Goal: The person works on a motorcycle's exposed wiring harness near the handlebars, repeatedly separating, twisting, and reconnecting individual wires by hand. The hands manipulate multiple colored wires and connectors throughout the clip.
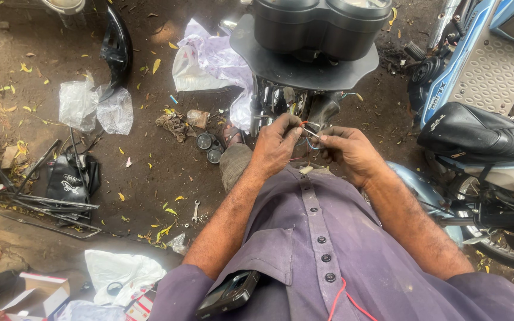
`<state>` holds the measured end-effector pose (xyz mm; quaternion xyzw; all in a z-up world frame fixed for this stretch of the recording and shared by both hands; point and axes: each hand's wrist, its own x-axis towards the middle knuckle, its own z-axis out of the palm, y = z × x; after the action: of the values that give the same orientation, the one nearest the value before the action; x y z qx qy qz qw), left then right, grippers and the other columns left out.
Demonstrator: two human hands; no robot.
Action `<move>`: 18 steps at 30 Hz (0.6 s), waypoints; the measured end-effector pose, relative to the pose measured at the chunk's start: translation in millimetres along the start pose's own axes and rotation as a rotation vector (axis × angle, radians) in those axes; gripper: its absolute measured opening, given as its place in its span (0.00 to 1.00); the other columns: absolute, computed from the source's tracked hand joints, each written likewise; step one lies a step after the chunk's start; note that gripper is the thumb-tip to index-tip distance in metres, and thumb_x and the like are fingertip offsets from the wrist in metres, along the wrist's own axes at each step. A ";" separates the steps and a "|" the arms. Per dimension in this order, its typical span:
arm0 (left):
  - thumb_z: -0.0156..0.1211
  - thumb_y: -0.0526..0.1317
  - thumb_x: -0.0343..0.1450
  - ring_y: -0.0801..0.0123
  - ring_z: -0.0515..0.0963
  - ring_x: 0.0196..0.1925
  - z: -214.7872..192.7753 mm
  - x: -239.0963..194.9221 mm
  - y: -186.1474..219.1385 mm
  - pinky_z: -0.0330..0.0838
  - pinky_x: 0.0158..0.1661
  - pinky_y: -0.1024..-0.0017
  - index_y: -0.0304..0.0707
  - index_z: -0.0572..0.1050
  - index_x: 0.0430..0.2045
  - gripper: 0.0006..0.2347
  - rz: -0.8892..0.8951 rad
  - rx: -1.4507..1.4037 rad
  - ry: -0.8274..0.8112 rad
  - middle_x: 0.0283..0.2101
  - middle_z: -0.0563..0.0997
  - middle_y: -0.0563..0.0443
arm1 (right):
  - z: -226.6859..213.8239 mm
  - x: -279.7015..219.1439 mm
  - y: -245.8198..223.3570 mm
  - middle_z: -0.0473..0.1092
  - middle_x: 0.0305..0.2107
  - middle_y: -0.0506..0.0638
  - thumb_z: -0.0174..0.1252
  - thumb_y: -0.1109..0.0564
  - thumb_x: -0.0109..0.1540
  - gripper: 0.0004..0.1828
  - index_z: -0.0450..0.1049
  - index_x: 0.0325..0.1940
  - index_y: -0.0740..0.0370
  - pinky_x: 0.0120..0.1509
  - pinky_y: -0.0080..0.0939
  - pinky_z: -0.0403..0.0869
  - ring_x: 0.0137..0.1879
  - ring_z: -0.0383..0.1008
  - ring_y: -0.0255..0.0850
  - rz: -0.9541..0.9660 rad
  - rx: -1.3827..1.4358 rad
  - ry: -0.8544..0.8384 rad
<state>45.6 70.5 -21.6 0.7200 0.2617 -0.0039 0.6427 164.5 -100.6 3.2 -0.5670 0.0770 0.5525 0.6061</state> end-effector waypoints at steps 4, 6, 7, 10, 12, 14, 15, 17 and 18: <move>0.54 0.39 0.77 0.74 0.81 0.37 0.5 -0.3 -2.2 0.77 0.39 0.71 0.35 0.76 0.42 0.07 0.043 -0.045 -0.020 0.35 0.85 0.50 | 1.6 4.3 -0.7 0.77 0.30 0.50 0.59 0.51 0.61 0.12 0.78 0.38 0.63 0.45 0.43 0.67 0.36 0.72 0.39 0.121 0.168 0.017; 0.55 0.40 0.77 0.73 0.82 0.39 0.7 -0.9 -3.1 0.77 0.40 0.70 0.35 0.77 0.42 0.08 0.043 -0.038 -0.013 0.36 0.85 0.49 | 3.1 7.6 1.3 0.76 0.31 0.49 0.63 0.53 0.61 0.08 0.77 0.38 0.59 0.47 0.47 0.67 0.37 0.71 0.40 0.125 0.187 -0.007; 0.55 0.40 0.77 0.73 0.82 0.38 0.5 -0.8 -3.5 0.77 0.40 0.70 0.36 0.77 0.42 0.08 0.029 -0.038 -0.018 0.36 0.85 0.49 | 2.4 8.4 1.9 0.76 0.31 0.49 0.63 0.54 0.60 0.07 0.77 0.38 0.60 0.47 0.47 0.68 0.37 0.72 0.40 0.128 0.173 -0.022; 0.55 0.40 0.77 0.72 0.82 0.38 0.8 -1.5 -5.8 0.78 0.40 0.70 0.36 0.76 0.42 0.07 0.011 -0.055 -0.026 0.36 0.85 0.49 | -1.9 12.1 4.9 0.76 0.30 0.49 0.63 0.57 0.59 0.05 0.77 0.36 0.60 0.48 0.46 0.68 0.38 0.73 0.40 0.130 0.124 -0.065; 0.55 0.40 0.77 0.73 0.83 0.40 1.8 -2.5 -8.1 0.79 0.42 0.70 0.37 0.76 0.42 0.07 0.032 -0.087 -0.027 0.37 0.85 0.50 | -6.0 15.0 6.2 0.75 0.31 0.49 0.65 0.60 0.61 0.04 0.75 0.36 0.60 0.47 0.44 0.67 0.37 0.72 0.39 0.117 0.091 -0.088; 0.55 0.39 0.77 0.75 0.81 0.39 0.6 -2.6 -9.5 0.78 0.41 0.72 0.37 0.76 0.41 0.06 0.052 -0.134 -0.025 0.38 0.85 0.50 | -10.2 17.2 3.4 0.75 0.29 0.49 0.65 0.59 0.60 0.05 0.75 0.34 0.60 0.45 0.46 0.69 0.36 0.73 0.40 0.130 0.096 -0.080; 0.55 0.38 0.77 0.77 0.81 0.39 0.9 -3.0 -10.2 0.78 0.40 0.73 0.37 0.76 0.41 0.06 0.061 -0.159 -0.026 0.38 0.85 0.50 | -12.0 17.6 2.2 0.75 0.28 0.49 0.64 0.59 0.60 0.05 0.74 0.33 0.60 0.43 0.47 0.70 0.35 0.73 0.40 0.137 0.099 -0.073; 0.54 0.37 0.77 0.79 0.77 0.33 -1.2 -3.5 -12.2 0.75 0.33 0.76 0.37 0.76 0.40 0.05 -0.002 -0.208 -0.050 0.37 0.84 0.53 | -15.5 18.2 -1.3 0.75 0.27 0.51 0.63 0.59 0.60 0.04 0.76 0.32 0.60 0.42 0.46 0.70 0.34 0.74 0.42 0.134 0.063 -0.033; 0.54 0.36 0.76 0.80 0.74 0.30 -2.5 -3.6 -13.0 0.73 0.30 0.77 0.37 0.76 0.40 0.04 -0.033 -0.232 -0.064 0.37 0.83 0.54 | -16.8 17.9 -2.9 0.76 0.26 0.52 0.63 0.58 0.60 0.03 0.76 0.32 0.59 0.41 0.46 0.69 0.34 0.74 0.42 0.131 0.047 -0.013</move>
<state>36.7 71.9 -32.0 0.6358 0.2518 -0.0072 0.7296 182.4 -102.4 -13.7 -0.5430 0.1231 0.5927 0.5820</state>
